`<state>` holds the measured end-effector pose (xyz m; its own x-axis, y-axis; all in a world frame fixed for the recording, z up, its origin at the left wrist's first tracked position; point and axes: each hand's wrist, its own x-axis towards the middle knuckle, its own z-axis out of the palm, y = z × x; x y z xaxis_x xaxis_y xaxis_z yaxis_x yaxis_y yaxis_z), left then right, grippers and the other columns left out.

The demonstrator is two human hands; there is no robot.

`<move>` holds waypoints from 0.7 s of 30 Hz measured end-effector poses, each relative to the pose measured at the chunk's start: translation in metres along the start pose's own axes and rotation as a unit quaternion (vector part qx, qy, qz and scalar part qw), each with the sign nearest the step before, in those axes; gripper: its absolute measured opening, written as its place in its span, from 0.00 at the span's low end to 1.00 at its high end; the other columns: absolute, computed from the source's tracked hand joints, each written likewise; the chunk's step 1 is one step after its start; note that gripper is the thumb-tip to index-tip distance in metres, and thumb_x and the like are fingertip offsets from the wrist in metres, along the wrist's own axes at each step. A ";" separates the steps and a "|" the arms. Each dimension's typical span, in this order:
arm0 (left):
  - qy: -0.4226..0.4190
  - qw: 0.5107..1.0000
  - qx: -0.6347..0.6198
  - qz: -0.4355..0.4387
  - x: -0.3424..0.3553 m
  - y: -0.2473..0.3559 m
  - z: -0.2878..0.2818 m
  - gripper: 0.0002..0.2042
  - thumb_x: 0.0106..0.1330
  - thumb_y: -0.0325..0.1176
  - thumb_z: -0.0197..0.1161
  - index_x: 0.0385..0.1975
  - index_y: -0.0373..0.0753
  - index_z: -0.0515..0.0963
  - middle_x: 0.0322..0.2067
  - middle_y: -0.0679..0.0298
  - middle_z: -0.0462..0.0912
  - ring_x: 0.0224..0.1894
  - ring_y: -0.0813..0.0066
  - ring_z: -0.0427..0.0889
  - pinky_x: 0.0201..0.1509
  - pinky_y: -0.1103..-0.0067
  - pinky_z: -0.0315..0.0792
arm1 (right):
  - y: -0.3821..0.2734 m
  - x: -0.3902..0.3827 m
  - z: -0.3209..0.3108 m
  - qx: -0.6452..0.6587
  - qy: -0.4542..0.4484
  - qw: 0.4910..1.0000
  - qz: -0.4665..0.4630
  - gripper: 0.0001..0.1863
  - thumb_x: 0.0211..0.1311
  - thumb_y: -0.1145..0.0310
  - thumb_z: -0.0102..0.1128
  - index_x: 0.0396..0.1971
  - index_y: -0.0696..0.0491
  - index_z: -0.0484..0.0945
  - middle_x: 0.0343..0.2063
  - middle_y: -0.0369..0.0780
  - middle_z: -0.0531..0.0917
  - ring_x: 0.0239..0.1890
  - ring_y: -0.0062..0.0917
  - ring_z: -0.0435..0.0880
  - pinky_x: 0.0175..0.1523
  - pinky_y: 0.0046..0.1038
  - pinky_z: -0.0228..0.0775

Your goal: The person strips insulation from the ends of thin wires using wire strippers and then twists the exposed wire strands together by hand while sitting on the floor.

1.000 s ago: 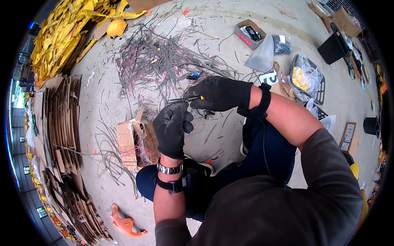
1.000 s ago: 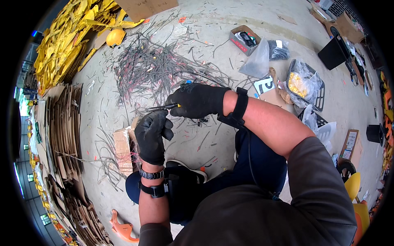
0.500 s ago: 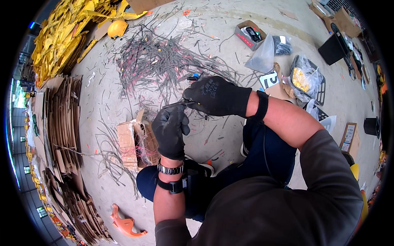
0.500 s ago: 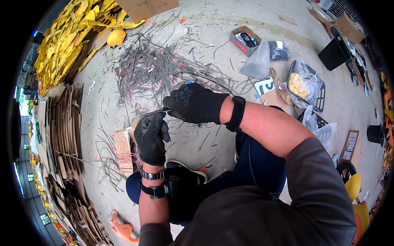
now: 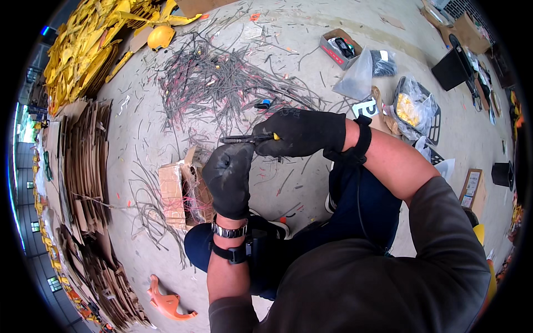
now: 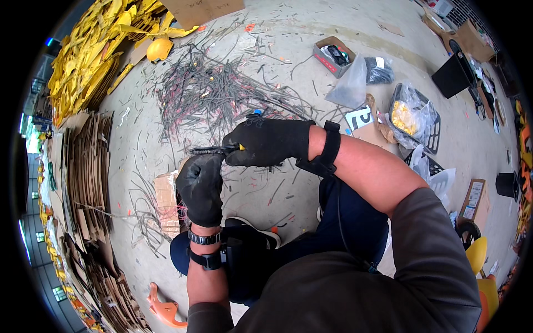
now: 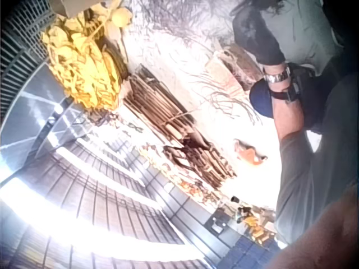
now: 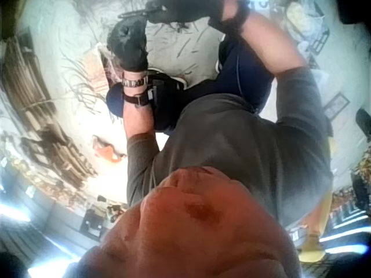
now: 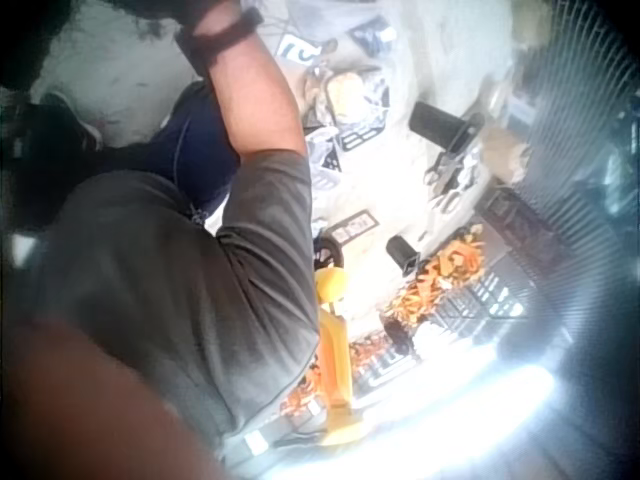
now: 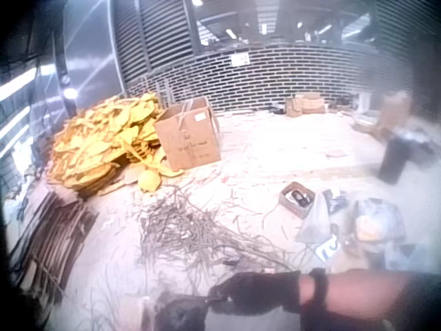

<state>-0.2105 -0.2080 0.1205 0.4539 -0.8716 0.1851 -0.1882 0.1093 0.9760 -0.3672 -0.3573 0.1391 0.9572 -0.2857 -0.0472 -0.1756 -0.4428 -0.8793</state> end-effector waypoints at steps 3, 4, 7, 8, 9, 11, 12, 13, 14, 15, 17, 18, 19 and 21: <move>-0.010 1.000 -0.012 -0.004 0.000 0.002 -0.002 0.08 0.67 0.31 0.64 0.34 0.32 0.83 0.21 0.72 0.76 0.20 0.88 0.67 0.23 0.85 0.58 | -0.004 -0.001 -0.004 0.019 -0.023 1.000 0.005 0.16 0.66 0.58 0.59 0.38 0.58 0.81 0.25 0.46 0.84 0.28 0.34 0.83 0.38 0.36 0.72; -0.016 1.000 -0.009 0.003 -0.001 0.003 -0.003 0.08 0.67 0.30 0.64 0.34 0.32 0.83 0.21 0.72 0.76 0.20 0.88 0.67 0.23 0.85 0.58 | -0.005 -0.002 -0.005 0.027 -0.026 0.999 0.005 0.16 0.66 0.58 0.59 0.38 0.58 0.81 0.24 0.46 0.84 0.27 0.33 0.82 0.38 0.36 0.72; -0.032 0.998 0.030 0.044 0.000 0.004 -0.004 0.07 0.66 0.30 0.64 0.34 0.32 0.83 0.21 0.72 0.76 0.20 0.88 0.67 0.23 0.85 0.59 | -0.008 -0.004 -0.008 0.042 -0.038 0.998 0.006 0.17 0.66 0.58 0.59 0.38 0.59 0.81 0.23 0.43 0.84 0.26 0.29 0.82 0.36 0.34 0.72; -0.035 0.998 0.033 0.047 0.000 0.004 -0.005 0.07 0.66 0.30 0.64 0.34 0.31 0.83 0.21 0.72 0.76 0.20 0.88 0.67 0.23 0.85 0.59 | -0.007 -0.004 -0.009 0.044 -0.045 0.998 0.006 0.17 0.66 0.58 0.59 0.38 0.59 0.81 0.23 0.43 0.83 0.25 0.27 0.82 0.34 0.33 0.72; -0.033 0.999 0.022 0.035 -0.001 0.006 -0.004 0.07 0.66 0.29 0.64 0.34 0.31 0.83 0.21 0.72 0.76 0.20 0.88 0.67 0.23 0.85 0.59 | -0.007 -0.004 -0.009 0.046 -0.052 0.998 0.006 0.17 0.67 0.58 0.59 0.37 0.59 0.81 0.22 0.42 0.83 0.24 0.26 0.81 0.33 0.32 0.72; -0.037 0.999 0.005 0.012 -0.001 0.007 -0.005 0.06 0.65 0.27 0.65 0.33 0.31 0.83 0.24 0.69 0.79 0.23 0.86 0.71 0.25 0.84 0.63 | -0.011 -0.004 -0.011 0.078 -0.073 0.993 0.040 0.17 0.67 0.58 0.59 0.37 0.59 0.81 0.21 0.40 0.83 0.22 0.23 0.80 0.31 0.30 0.71; -0.042 0.999 -0.001 0.001 -0.002 0.007 -0.008 0.05 0.63 0.26 0.66 0.34 0.31 0.84 0.27 0.66 0.81 0.26 0.83 0.75 0.28 0.83 0.68 | -0.012 -0.004 -0.011 0.094 -0.083 0.990 0.057 0.17 0.67 0.58 0.59 0.37 0.58 0.81 0.21 0.39 0.83 0.22 0.22 0.80 0.30 0.29 0.71; -0.047 0.999 -0.008 -0.010 -0.002 0.008 -0.010 0.04 0.62 0.24 0.67 0.34 0.30 0.85 0.29 0.64 0.84 0.29 0.80 0.79 0.31 0.81 0.72 | -0.012 -0.004 -0.012 0.100 -0.087 0.989 0.062 0.17 0.67 0.58 0.59 0.38 0.58 0.81 0.21 0.39 0.83 0.21 0.21 0.80 0.30 0.28 0.71; -0.049 0.999 -0.012 -0.017 -0.003 0.008 -0.010 0.05 0.62 0.24 0.67 0.34 0.30 0.84 0.29 0.64 0.84 0.29 0.81 0.79 0.31 0.81 0.72 | -0.012 -0.005 -0.012 0.107 -0.092 0.988 0.066 0.17 0.67 0.58 0.59 0.38 0.59 0.81 0.21 0.38 0.83 0.21 0.20 0.80 0.29 0.28 0.71; -0.051 0.998 -0.017 -0.025 -0.003 0.008 -0.010 0.05 0.62 0.25 0.67 0.34 0.30 0.84 0.28 0.64 0.84 0.29 0.81 0.79 0.31 0.81 0.72 | -0.011 -0.005 -0.012 0.114 -0.096 0.986 0.071 0.17 0.67 0.58 0.59 0.38 0.59 0.81 0.21 0.38 0.83 0.20 0.20 0.79 0.28 0.27 0.70; -0.052 0.998 -0.016 -0.033 -0.003 0.010 -0.010 0.05 0.63 0.25 0.67 0.34 0.30 0.84 0.28 0.64 0.84 0.29 0.82 0.79 0.31 0.82 0.72 | -0.013 -0.005 -0.015 0.088 -0.095 0.989 0.063 0.17 0.67 0.57 0.59 0.39 0.59 0.81 0.23 0.40 0.84 0.23 0.23 0.81 0.31 0.30 0.72; -0.050 0.998 -0.010 -0.033 -0.002 0.011 -0.009 0.05 0.63 0.26 0.67 0.34 0.30 0.84 0.28 0.64 0.84 0.28 0.82 0.78 0.31 0.82 0.72 | -0.014 -0.005 -0.016 0.075 -0.095 0.991 0.060 0.18 0.67 0.57 0.59 0.40 0.59 0.81 0.24 0.41 0.84 0.24 0.24 0.82 0.33 0.31 0.73; -0.048 0.998 -0.004 -0.034 -0.002 0.012 -0.008 0.05 0.64 0.26 0.67 0.34 0.29 0.83 0.28 0.65 0.84 0.28 0.82 0.78 0.31 0.82 0.72 | -0.013 -0.005 -0.015 0.047 -0.065 0.996 0.034 0.16 0.68 0.58 0.59 0.38 0.58 0.81 0.23 0.41 0.83 0.25 0.25 0.81 0.34 0.31 0.72; -0.027 0.997 0.055 0.045 -0.001 0.001 -0.002 0.05 0.64 0.26 0.67 0.34 0.30 0.83 0.27 0.65 0.83 0.27 0.83 0.77 0.31 0.82 0.71 | -0.005 -0.005 -0.008 -0.010 -0.002 1.000 -0.015 0.14 0.69 0.59 0.59 0.35 0.55 0.81 0.23 0.41 0.81 0.27 0.27 0.80 0.36 0.30 0.71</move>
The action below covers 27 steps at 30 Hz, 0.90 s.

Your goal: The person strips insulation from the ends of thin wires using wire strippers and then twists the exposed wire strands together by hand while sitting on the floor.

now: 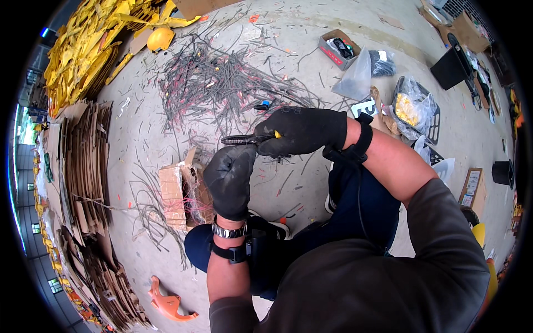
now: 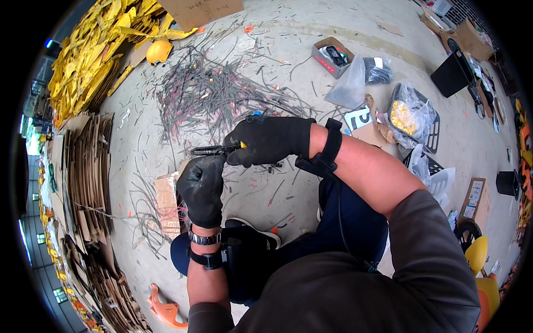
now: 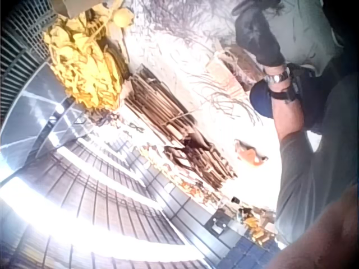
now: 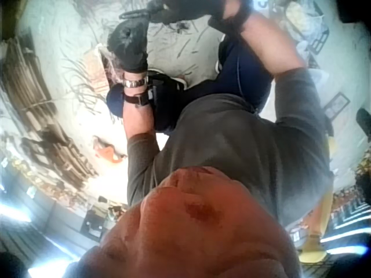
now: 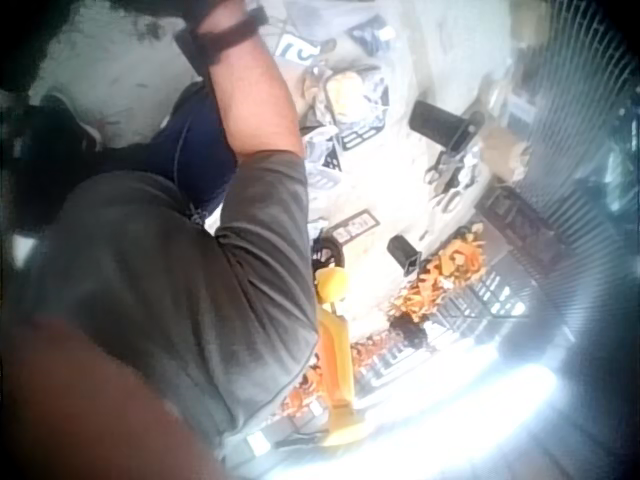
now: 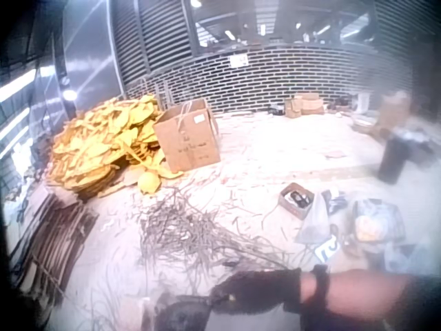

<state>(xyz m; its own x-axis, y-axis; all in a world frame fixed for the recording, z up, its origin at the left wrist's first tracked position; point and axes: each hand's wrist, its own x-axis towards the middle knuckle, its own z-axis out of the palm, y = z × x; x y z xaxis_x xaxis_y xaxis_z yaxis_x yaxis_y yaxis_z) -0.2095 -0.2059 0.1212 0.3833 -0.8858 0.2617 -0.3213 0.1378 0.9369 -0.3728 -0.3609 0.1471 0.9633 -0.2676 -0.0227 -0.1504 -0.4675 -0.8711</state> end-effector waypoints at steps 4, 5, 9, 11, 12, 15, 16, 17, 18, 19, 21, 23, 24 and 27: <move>0.004 1.000 0.005 -0.029 0.000 -0.007 0.005 0.06 0.65 0.27 0.66 0.34 0.30 0.83 0.25 0.66 0.82 0.25 0.83 0.75 0.30 0.82 0.70 | 0.011 -0.001 0.006 -0.063 0.062 0.996 -0.017 0.11 0.68 0.62 0.60 0.39 0.54 0.80 0.28 0.45 0.83 0.32 0.36 0.82 0.40 0.35 0.72; 0.006 0.999 -0.012 -0.047 -0.001 -0.007 0.005 0.06 0.65 0.27 0.66 0.34 0.30 0.83 0.25 0.66 0.82 0.25 0.83 0.75 0.30 0.82 0.70 | 0.012 -0.001 0.006 -0.075 0.064 0.995 -0.023 0.10 0.68 0.62 0.60 0.39 0.54 0.80 0.29 0.45 0.83 0.33 0.38 0.82 0.41 0.35 0.73; 0.003 0.993 -0.074 -0.096 -0.003 0.000 0.004 0.07 0.66 0.28 0.66 0.35 0.29 0.83 0.24 0.67 0.82 0.26 0.83 0.75 0.30 0.82 0.70 | 0.016 0.002 0.008 -0.104 0.087 0.990 -0.034 0.11 0.68 0.62 0.59 0.40 0.53 0.81 0.32 0.47 0.83 0.35 0.41 0.83 0.42 0.37 0.73; -0.009 0.993 -0.075 -0.087 -0.004 0.003 0.005 0.07 0.66 0.28 0.65 0.35 0.29 0.83 0.24 0.67 0.82 0.26 0.84 0.75 0.30 0.82 0.69 | 0.016 0.003 0.004 -0.103 0.079 0.992 -0.008 0.14 0.65 0.59 0.60 0.40 0.54 0.82 0.33 0.49 0.84 0.39 0.44 0.83 0.46 0.40 0.73; -0.017 0.995 -0.062 -0.070 -0.005 0.004 0.006 0.07 0.66 0.29 0.65 0.35 0.29 0.83 0.24 0.67 0.82 0.26 0.84 0.75 0.30 0.82 0.69 | 0.017 0.003 0.002 -0.102 0.075 0.992 0.006 0.16 0.63 0.57 0.61 0.40 0.54 0.83 0.34 0.50 0.85 0.41 0.46 0.83 0.48 0.42 0.73; -0.025 0.997 -0.045 -0.049 -0.006 0.009 0.010 0.08 0.66 0.29 0.65 0.35 0.29 0.83 0.25 0.66 0.82 0.26 0.83 0.76 0.30 0.83 0.70 | 0.024 0.004 -0.004 -0.091 0.088 0.992 0.031 0.16 0.63 0.57 0.60 0.40 0.54 0.83 0.34 0.50 0.85 0.41 0.46 0.83 0.49 0.42 0.74; -0.025 0.998 -0.043 -0.047 -0.007 0.011 0.011 0.08 0.66 0.29 0.65 0.35 0.29 0.83 0.25 0.66 0.82 0.26 0.83 0.76 0.30 0.83 0.70 | 0.026 0.004 -0.006 -0.095 0.090 0.991 0.035 0.16 0.63 0.57 0.60 0.40 0.54 0.83 0.34 0.51 0.85 0.41 0.46 0.83 0.49 0.42 0.74; -0.040 0.996 -0.048 -0.066 -0.008 0.013 0.010 0.08 0.66 0.29 0.65 0.35 0.29 0.83 0.26 0.65 0.83 0.26 0.83 0.76 0.30 0.83 0.70 | 0.028 0.003 -0.009 -0.099 0.094 0.990 0.040 0.16 0.63 0.56 0.60 0.40 0.54 0.83 0.34 0.51 0.85 0.41 0.46 0.84 0.49 0.43 0.74; -0.056 0.993 -0.053 -0.085 -0.009 0.014 0.008 0.07 0.66 0.28 0.65 0.35 0.30 0.83 0.26 0.65 0.83 0.26 0.83 0.76 0.31 0.82 0.71 | 0.030 0.002 -0.012 -0.103 0.097 0.989 0.045 0.16 0.63 0.56 0.60 0.40 0.54 0.83 0.34 0.51 0.85 0.41 0.46 0.84 0.48 0.43 0.74; -0.072 0.990 -0.058 -0.104 -0.009 0.015 0.008 0.07 0.66 0.28 0.65 0.36 0.30 0.83 0.27 0.65 0.83 0.26 0.83 0.76 0.31 0.82 0.71 | 0.033 0.000 -0.016 -0.116 0.110 0.986 0.053 0.16 0.63 0.56 0.60 0.39 0.54 0.83 0.34 0.51 0.85 0.41 0.46 0.84 0.48 0.43 0.74; -0.076 0.996 -0.037 -0.040 -0.011 0.013 0.014 0.06 0.65 0.28 0.66 0.34 0.32 0.84 0.24 0.68 0.81 0.23 0.86 0.73 0.27 0.84 0.66 | 0.040 0.002 -0.024 -0.139 0.134 0.979 0.062 0.17 0.63 0.55 0.61 0.39 0.54 0.83 0.34 0.51 0.85 0.40 0.46 0.84 0.48 0.42 0.74; -0.073 0.997 -0.028 -0.028 -0.012 0.009 0.015 0.05 0.65 0.27 0.66 0.34 0.32 0.84 0.24 0.68 0.81 0.23 0.85 0.74 0.26 0.85 0.66 | 0.049 0.000 -0.040 -0.109 0.162 0.978 0.070 0.19 0.62 0.52 0.61 0.39 0.54 0.84 0.34 0.51 0.85 0.40 0.45 0.84 0.48 0.40 0.75; -0.066 0.996 -0.029 -0.047 -0.012 0.008 0.013 0.05 0.66 0.27 0.65 0.35 0.31 0.84 0.25 0.66 0.82 0.24 0.84 0.76 0.28 0.84 0.68 | 0.053 -0.002 -0.049 -0.126 0.164 0.973 0.102 0.19 0.62 0.52 0.61 0.40 0.53 0.84 0.35 0.50 0.85 0.41 0.45 0.85 0.49 0.40 0.75; -0.003 0.978 -0.103 -0.184 -0.003 0.005 0.011 0.12 0.68 0.30 0.60 0.43 0.28 0.82 0.24 0.64 0.80 0.21 0.82 0.74 0.26 0.85 0.66 | 0.068 -0.011 -0.049 -0.231 0.119 0.957 0.128 0.19 0.62 0.54 0.59 0.44 0.52 0.83 0.37 0.49 0.86 0.43 0.45 0.85 0.51 0.41 0.75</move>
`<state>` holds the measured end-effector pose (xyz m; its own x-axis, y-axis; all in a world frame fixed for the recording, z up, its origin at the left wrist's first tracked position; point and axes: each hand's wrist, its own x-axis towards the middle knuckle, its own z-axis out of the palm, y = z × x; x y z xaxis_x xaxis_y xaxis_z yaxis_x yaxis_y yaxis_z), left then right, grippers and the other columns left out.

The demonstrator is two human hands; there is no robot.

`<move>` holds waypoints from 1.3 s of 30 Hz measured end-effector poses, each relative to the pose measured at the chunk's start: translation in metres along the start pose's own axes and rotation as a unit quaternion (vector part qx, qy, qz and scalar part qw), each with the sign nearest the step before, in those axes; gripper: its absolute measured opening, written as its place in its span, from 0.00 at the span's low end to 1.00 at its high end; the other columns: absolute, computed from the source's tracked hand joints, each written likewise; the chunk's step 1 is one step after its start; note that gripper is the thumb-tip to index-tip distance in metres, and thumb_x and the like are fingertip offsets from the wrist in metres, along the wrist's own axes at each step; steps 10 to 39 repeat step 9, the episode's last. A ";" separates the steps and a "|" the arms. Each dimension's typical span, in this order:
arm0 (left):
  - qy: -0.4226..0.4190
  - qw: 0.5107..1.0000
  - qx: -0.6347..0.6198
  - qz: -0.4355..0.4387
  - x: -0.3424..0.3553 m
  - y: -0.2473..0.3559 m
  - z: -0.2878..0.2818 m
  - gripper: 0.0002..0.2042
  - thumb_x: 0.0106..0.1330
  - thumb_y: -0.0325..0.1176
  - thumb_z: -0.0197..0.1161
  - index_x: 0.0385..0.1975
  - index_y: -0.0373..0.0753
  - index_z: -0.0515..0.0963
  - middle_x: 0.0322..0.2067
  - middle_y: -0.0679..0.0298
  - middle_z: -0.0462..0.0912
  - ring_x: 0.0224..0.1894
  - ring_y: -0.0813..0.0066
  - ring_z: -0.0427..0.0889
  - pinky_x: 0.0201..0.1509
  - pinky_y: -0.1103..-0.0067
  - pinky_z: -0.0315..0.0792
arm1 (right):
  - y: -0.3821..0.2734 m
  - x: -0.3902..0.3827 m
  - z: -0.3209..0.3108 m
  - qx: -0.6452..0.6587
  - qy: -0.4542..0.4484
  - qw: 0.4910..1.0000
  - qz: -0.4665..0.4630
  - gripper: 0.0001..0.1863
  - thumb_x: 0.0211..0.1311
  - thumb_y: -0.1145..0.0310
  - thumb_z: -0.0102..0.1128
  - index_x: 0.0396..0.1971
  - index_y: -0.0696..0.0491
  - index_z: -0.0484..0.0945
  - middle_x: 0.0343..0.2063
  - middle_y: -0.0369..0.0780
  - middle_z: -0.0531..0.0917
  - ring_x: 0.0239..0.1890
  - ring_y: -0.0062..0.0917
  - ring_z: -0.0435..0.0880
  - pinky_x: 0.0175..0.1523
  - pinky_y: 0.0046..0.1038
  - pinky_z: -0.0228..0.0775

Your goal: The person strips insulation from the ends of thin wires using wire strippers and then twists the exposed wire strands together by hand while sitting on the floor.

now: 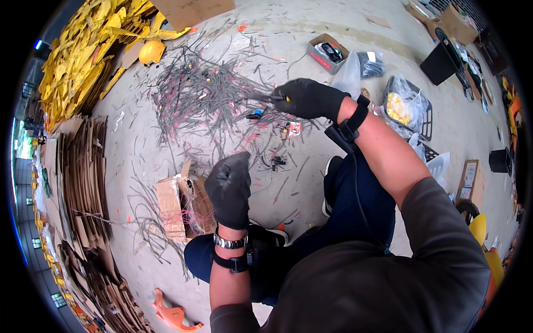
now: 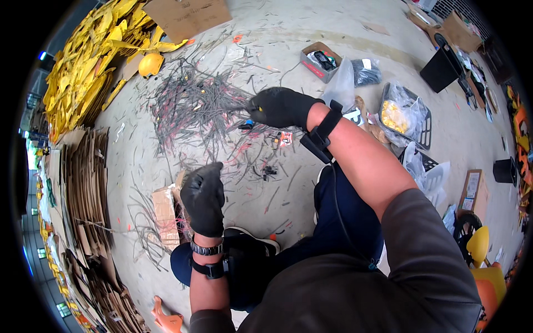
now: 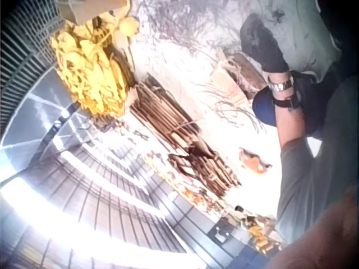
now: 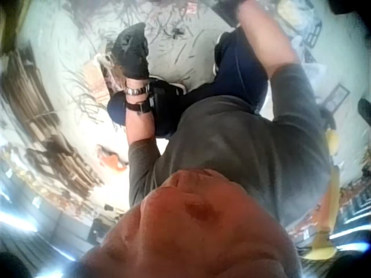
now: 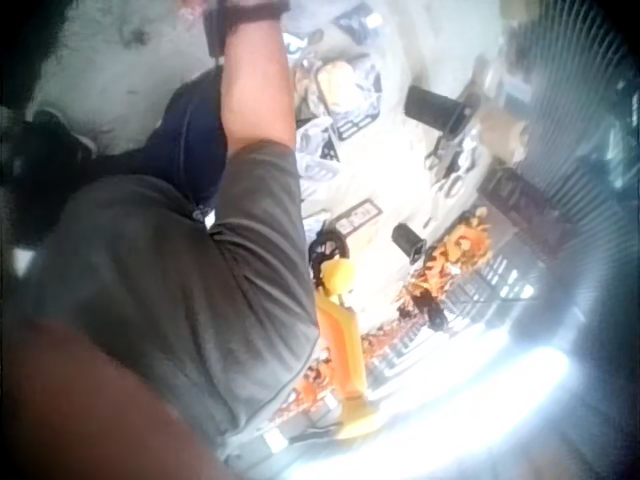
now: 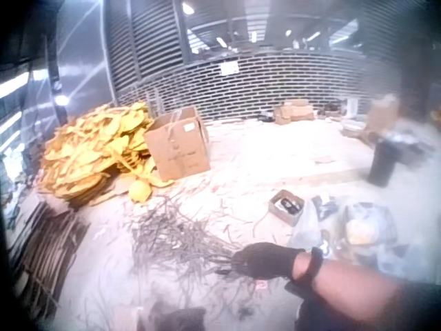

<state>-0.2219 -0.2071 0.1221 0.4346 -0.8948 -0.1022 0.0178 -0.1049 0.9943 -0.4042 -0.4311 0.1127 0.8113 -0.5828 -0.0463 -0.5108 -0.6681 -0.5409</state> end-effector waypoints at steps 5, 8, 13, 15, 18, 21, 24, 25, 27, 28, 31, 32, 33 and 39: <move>0.031 0.997 -0.063 0.031 0.013 -0.005 -0.007 0.21 0.72 0.35 0.51 0.54 0.23 0.75 0.25 0.63 0.80 0.20 0.82 0.73 0.24 0.85 0.66 | -0.016 -0.008 0.023 0.021 -0.071 0.996 -0.058 0.18 0.65 0.56 0.59 0.48 0.52 0.80 0.39 0.51 0.84 0.45 0.46 0.83 0.52 0.42 0.74; 0.024 0.994 -0.108 0.010 0.013 -0.005 -0.011 0.20 0.68 0.31 0.55 0.57 0.25 0.74 0.28 0.57 0.84 0.23 0.77 0.77 0.28 0.82 0.72 | -0.036 -0.006 0.028 0.036 -0.078 0.995 -0.059 0.20 0.64 0.54 0.59 0.52 0.49 0.81 0.44 0.48 0.85 0.49 0.42 0.83 0.56 0.40 0.74; 0.023 0.994 -0.106 -0.001 0.012 -0.002 -0.011 0.21 0.68 0.32 0.55 0.57 0.25 0.74 0.29 0.57 0.84 0.23 0.76 0.78 0.29 0.81 0.72 | -0.029 -0.001 0.044 0.028 -0.085 0.992 -0.083 0.23 0.64 0.53 0.60 0.55 0.48 0.79 0.50 0.47 0.84 0.50 0.41 0.83 0.57 0.41 0.73; 0.023 0.994 -0.106 -0.001 0.012 -0.002 -0.011 0.21 0.68 0.32 0.55 0.57 0.25 0.74 0.29 0.57 0.84 0.23 0.76 0.78 0.29 0.81 0.72 | -0.029 -0.001 0.044 0.028 -0.085 0.992 -0.083 0.23 0.64 0.53 0.60 0.55 0.48 0.79 0.50 0.47 0.84 0.50 0.41 0.83 0.57 0.41 0.73; 0.023 0.994 -0.106 -0.001 0.012 -0.002 -0.011 0.21 0.68 0.32 0.55 0.57 0.25 0.74 0.29 0.57 0.84 0.23 0.76 0.78 0.29 0.81 0.72 | -0.029 -0.001 0.044 0.028 -0.085 0.992 -0.083 0.23 0.64 0.53 0.60 0.55 0.48 0.79 0.50 0.47 0.84 0.50 0.41 0.83 0.57 0.41 0.73; 0.023 0.994 -0.106 -0.001 0.012 -0.002 -0.011 0.21 0.68 0.32 0.55 0.57 0.25 0.74 0.29 0.57 0.84 0.23 0.76 0.78 0.29 0.81 0.72 | -0.029 -0.001 0.044 0.028 -0.085 0.992 -0.083 0.23 0.64 0.53 0.60 0.55 0.48 0.79 0.50 0.47 0.84 0.50 0.41 0.83 0.57 0.41 0.73; 0.023 0.994 -0.106 -0.001 0.012 -0.002 -0.011 0.21 0.68 0.32 0.55 0.57 0.25 0.74 0.29 0.57 0.84 0.23 0.76 0.78 0.29 0.81 0.72 | -0.029 -0.001 0.044 0.028 -0.085 0.992 -0.083 0.23 0.64 0.53 0.60 0.55 0.48 0.79 0.50 0.47 0.84 0.50 0.41 0.83 0.57 0.41 0.73; 0.023 0.994 -0.106 -0.001 0.012 -0.002 -0.011 0.21 0.68 0.32 0.55 0.57 0.25 0.74 0.29 0.57 0.84 0.23 0.76 0.78 0.29 0.81 0.72 | -0.029 -0.001 0.044 0.028 -0.085 0.992 -0.083 0.23 0.64 0.53 0.60 0.55 0.48 0.79 0.50 0.47 0.84 0.50 0.41 0.83 0.57 0.41 0.73; 0.023 0.994 -0.106 -0.001 0.012 -0.002 -0.011 0.21 0.68 0.32 0.55 0.57 0.25 0.74 0.29 0.57 0.84 0.23 0.76 0.78 0.29 0.81 0.72 | -0.029 -0.001 0.044 0.028 -0.085 0.992 -0.083 0.23 0.64 0.53 0.60 0.55 0.48 0.79 0.50 0.47 0.84 0.50 0.41 0.83 0.57 0.41 0.73; 0.023 0.994 -0.106 -0.001 0.012 -0.002 -0.011 0.21 0.68 0.32 0.55 0.57 0.25 0.74 0.29 0.57 0.84 0.23 0.76 0.78 0.29 0.81 0.72 | -0.029 -0.001 0.044 0.028 -0.085 0.992 -0.083 0.23 0.64 0.53 0.60 0.55 0.48 0.79 0.50 0.47 0.84 0.50 0.41 0.83 0.57 0.41 0.73; 0.023 0.994 -0.106 -0.001 0.012 -0.002 -0.011 0.21 0.68 0.32 0.55 0.57 0.25 0.74 0.29 0.57 0.84 0.23 0.76 0.78 0.29 0.81 0.72 | -0.029 -0.001 0.044 0.028 -0.085 0.992 -0.083 0.23 0.64 0.53 0.60 0.55 0.48 0.79 0.50 0.47 0.84 0.50 0.41 0.83 0.57 0.41 0.73; 0.023 0.994 -0.106 -0.001 0.012 -0.002 -0.011 0.21 0.68 0.32 0.55 0.57 0.25 0.74 0.29 0.57 0.84 0.23 0.76 0.78 0.29 0.81 0.72 | -0.029 -0.001 0.044 0.028 -0.085 0.992 -0.083 0.23 0.64 0.53 0.60 0.55 0.48 0.79 0.50 0.47 0.84 0.50 0.41 0.83 0.57 0.41 0.73; 0.023 0.994 -0.106 -0.001 0.012 -0.002 -0.011 0.21 0.68 0.32 0.55 0.57 0.25 0.74 0.29 0.57 0.84 0.23 0.76 0.78 0.29 0.81 0.72 | -0.029 -0.001 0.044 0.028 -0.085 0.992 -0.083 0.23 0.64 0.53 0.60 0.55 0.48 0.79 0.50 0.47 0.84 0.50 0.41 0.83 0.57 0.41 0.73; 0.023 0.994 -0.106 -0.001 0.012 -0.002 -0.011 0.21 0.68 0.32 0.55 0.57 0.25 0.74 0.29 0.57 0.84 0.23 0.76 0.78 0.29 0.81 0.72 | -0.029 -0.001 0.044 0.028 -0.085 0.992 -0.083 0.23 0.64 0.53 0.60 0.55 0.48 0.79 0.50 0.47 0.84 0.50 0.41 0.83 0.57 0.41 0.73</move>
